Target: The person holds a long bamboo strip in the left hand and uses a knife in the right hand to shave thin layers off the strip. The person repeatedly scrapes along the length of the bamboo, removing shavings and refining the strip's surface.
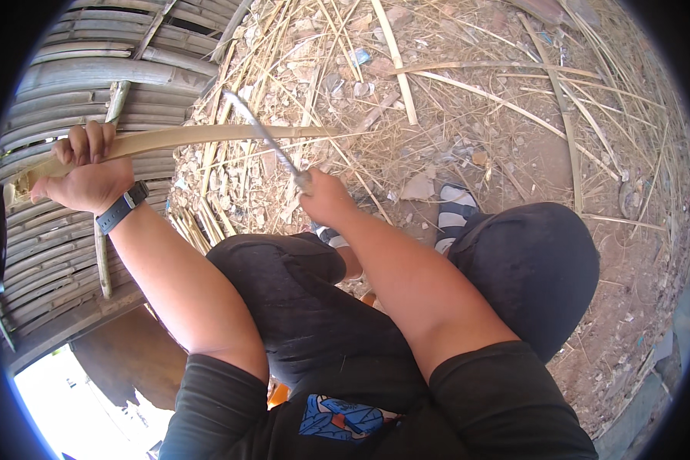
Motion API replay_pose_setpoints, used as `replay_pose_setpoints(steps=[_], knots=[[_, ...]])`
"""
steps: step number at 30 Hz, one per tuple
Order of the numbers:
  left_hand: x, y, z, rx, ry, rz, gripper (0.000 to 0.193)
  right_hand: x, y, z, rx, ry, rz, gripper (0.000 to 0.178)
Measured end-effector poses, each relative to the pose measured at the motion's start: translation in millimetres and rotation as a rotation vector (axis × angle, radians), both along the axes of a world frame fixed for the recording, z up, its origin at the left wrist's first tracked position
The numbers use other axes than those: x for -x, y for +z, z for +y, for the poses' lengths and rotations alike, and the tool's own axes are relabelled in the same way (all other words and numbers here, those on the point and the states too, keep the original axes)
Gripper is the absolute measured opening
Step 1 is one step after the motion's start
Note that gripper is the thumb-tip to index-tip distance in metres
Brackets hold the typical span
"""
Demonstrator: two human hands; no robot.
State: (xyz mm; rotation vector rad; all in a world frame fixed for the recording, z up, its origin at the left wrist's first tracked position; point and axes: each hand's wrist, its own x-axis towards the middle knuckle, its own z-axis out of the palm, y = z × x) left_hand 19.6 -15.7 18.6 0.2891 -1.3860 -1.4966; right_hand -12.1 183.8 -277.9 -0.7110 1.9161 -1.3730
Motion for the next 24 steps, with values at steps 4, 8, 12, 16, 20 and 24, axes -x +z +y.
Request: replay_pose_setpoints(steps=[4, 8, 12, 16, 20, 24], knots=[[5, 2, 4, 0.025, 0.113, 0.000, 0.079, 18, -59, 28, -0.462, -0.036, -0.360, 0.039], [1, 1, 3, 0.023, 0.160, -0.012, 0.078, -1, -28, 14, -0.372, -0.093, -0.597, 0.039], [-10, 8, 6, 0.061, 0.087, 0.055, 0.079, 2, 9, -11, -0.103, -0.010, -0.216, 0.040], [-58, 48, 0, 0.097, -0.140, 0.281, 0.079, 30, 86, -16, 0.075, 0.044, 0.008, 0.041], [-72, 54, 19, 0.088, -0.052, 0.482, 0.076, 72, 192, 1, 0.002, 0.189, 0.083, 0.043], [-90, 66, 35, 0.130, 0.003, 0.654, 0.071, 89, 249, 28, -0.036, 0.392, 0.556, 0.039]])
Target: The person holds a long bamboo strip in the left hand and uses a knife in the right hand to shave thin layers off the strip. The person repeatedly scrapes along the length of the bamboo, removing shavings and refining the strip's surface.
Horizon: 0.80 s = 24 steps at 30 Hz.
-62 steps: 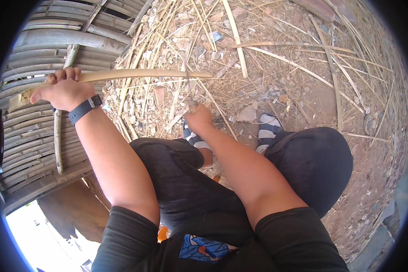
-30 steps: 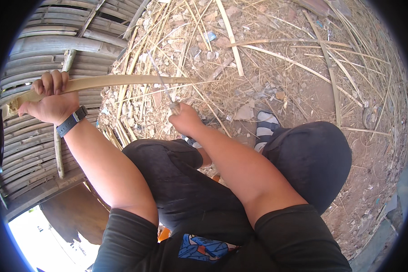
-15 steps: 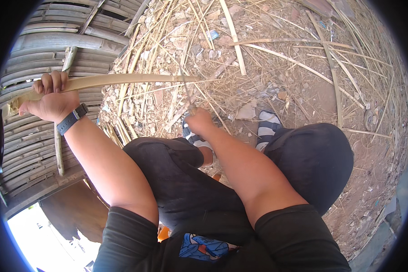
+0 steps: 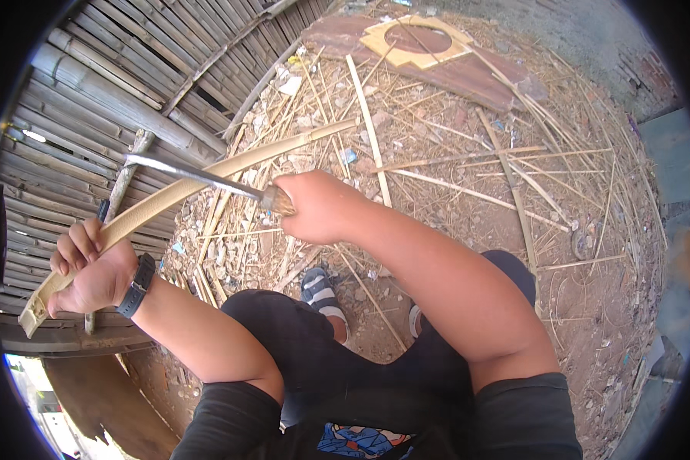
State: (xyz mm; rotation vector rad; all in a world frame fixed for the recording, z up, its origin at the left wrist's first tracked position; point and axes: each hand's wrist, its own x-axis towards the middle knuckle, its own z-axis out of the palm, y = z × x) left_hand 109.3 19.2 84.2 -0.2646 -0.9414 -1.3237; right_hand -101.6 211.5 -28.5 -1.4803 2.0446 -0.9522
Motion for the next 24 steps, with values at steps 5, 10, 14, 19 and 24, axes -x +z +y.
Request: replay_pose_setpoints(steps=[5, 10, 14, 19, 24], knots=[[-38, 12, 4, 0.017, -0.138, 0.168, 0.065, 49, 7, 63, -0.084, -0.180, 0.141, 0.041], [-43, 12, 7, 0.049, -0.194, 0.214, 0.063, 85, -24, 91, -0.054, -0.540, 0.097, 0.041], [-37, 12, 12, 0.052, -0.245, 0.222, 0.062, 46, 7, 82, -0.030, -0.251, 0.122, 0.042], [-32, 12, 17, 0.037, -0.206, 0.185, 0.062, 39, 18, 90, -0.058, -0.152, 0.303, 0.043], [-40, 23, 23, 0.127, -0.236, 0.189, 0.065, 107, 4, 110, -0.210, -0.500, 0.261, 0.038]])
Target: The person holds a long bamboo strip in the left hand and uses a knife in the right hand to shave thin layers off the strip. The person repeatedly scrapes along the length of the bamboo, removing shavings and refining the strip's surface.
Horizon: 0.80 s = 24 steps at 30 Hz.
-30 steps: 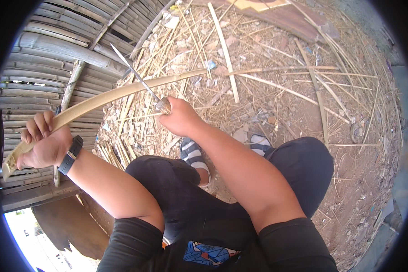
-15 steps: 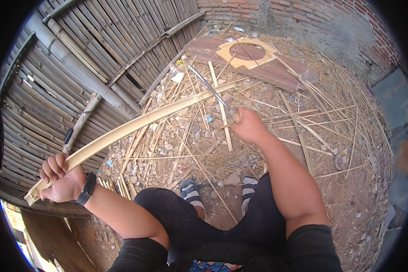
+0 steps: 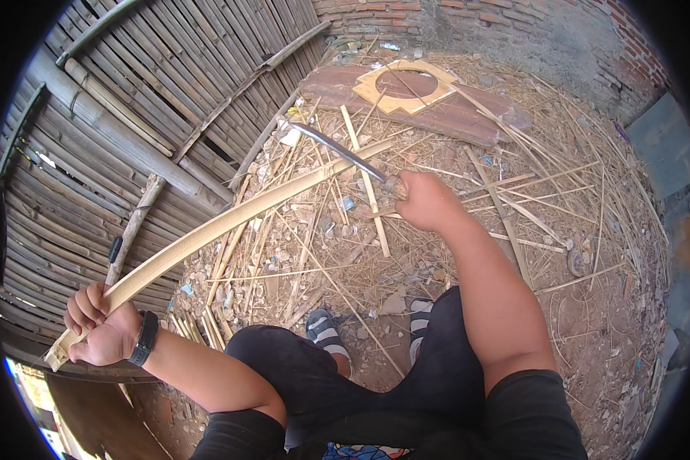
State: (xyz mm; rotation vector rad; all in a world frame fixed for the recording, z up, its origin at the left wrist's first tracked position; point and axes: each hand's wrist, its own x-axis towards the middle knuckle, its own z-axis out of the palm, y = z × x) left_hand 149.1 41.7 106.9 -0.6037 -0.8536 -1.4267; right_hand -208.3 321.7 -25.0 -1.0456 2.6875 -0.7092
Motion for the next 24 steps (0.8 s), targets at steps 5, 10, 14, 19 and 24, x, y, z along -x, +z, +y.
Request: replay_pose_setpoints(steps=[5, 10, 14, 19, 24], knots=[[11, -7, 3, -0.056, -0.034, 0.033, 0.061, -25, 11, 4, 0.191, 0.093, -0.170, 0.034], [20, -4, 14, -0.049, -0.019, -0.022, 0.060, -69, 22, -11, 0.155, 0.405, -0.021, 0.035], [12, 0, 9, -0.033, -0.038, -0.022, 0.062, -40, 18, -7, 0.100, 0.284, -0.105, 0.035], [9, 2, 9, -0.030, -0.041, 0.017, 0.060, 1, 4, 12, 0.057, 0.012, -0.060, 0.035], [13, -4, 6, -0.085, -0.050, 0.000, 0.074, -53, 25, -2, 0.148, 0.227, -0.191, 0.037]])
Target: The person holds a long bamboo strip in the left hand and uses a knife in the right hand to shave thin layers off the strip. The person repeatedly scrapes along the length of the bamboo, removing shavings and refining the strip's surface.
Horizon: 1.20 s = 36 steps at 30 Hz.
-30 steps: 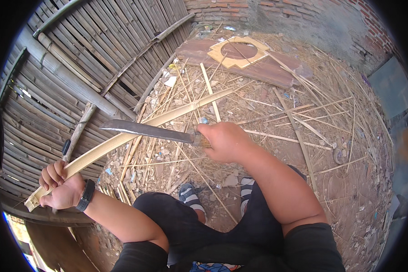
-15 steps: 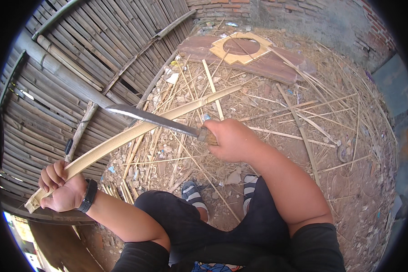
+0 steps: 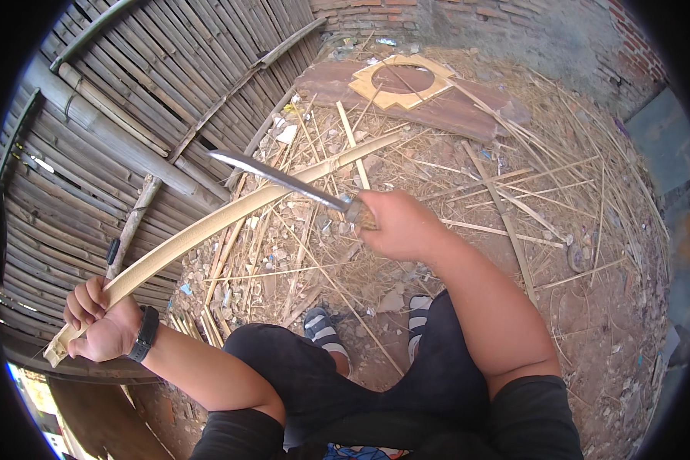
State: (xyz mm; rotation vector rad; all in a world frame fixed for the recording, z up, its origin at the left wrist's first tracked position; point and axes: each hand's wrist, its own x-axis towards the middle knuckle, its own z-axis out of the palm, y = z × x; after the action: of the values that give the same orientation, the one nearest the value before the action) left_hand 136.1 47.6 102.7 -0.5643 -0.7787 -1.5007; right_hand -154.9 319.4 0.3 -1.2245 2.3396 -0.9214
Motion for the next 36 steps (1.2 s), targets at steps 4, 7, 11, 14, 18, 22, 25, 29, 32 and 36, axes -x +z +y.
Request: replay_pose_setpoints(steps=[4, 7, 11, 14, 18, 22, 25, 29, 32, 36], knots=[[-3, 2, 0, 0.009, 0.044, -0.029, 0.075, -19, -10, -14, 0.064, 0.176, 0.180, 0.038], [-2, 2, -1, 0.023, 0.067, 0.013, 0.062, -2, -5, -13, 0.025, 0.066, 0.115, 0.036], [-2, 1, -2, 0.025, 0.054, 0.030, 0.064, 26, -17, -2, 0.003, -0.155, 0.068, 0.038], [3, 0, 1, 0.005, 0.048, 0.035, 0.064, 16, -21, -3, 0.138, -0.065, 0.113, 0.039], [7, -1, 3, -0.003, 0.074, 0.007, 0.064, -29, -12, -16, 0.184, 0.158, 0.211, 0.036], [-4, 2, -2, -0.012, 0.044, -0.017, 0.071, -32, -3, -19, 0.103, 0.153, 0.216, 0.029], [-4, 0, -7, -0.050, 0.035, -0.011, 0.074, 15, -17, -7, 0.063, -0.050, 0.110, 0.029], [-4, -5, -12, -0.018, 0.103, 0.026, 0.065, 24, -13, -2, 0.008, -0.191, 0.039, 0.030], [3, -5, -9, -0.032, 0.059, 0.029, 0.066, -7, -17, -9, 0.117, 0.025, 0.208, 0.032], [-8, -5, -12, 0.010, 0.069, 0.003, 0.070, -9, -10, -12, 0.144, 0.173, 0.301, 0.033]])
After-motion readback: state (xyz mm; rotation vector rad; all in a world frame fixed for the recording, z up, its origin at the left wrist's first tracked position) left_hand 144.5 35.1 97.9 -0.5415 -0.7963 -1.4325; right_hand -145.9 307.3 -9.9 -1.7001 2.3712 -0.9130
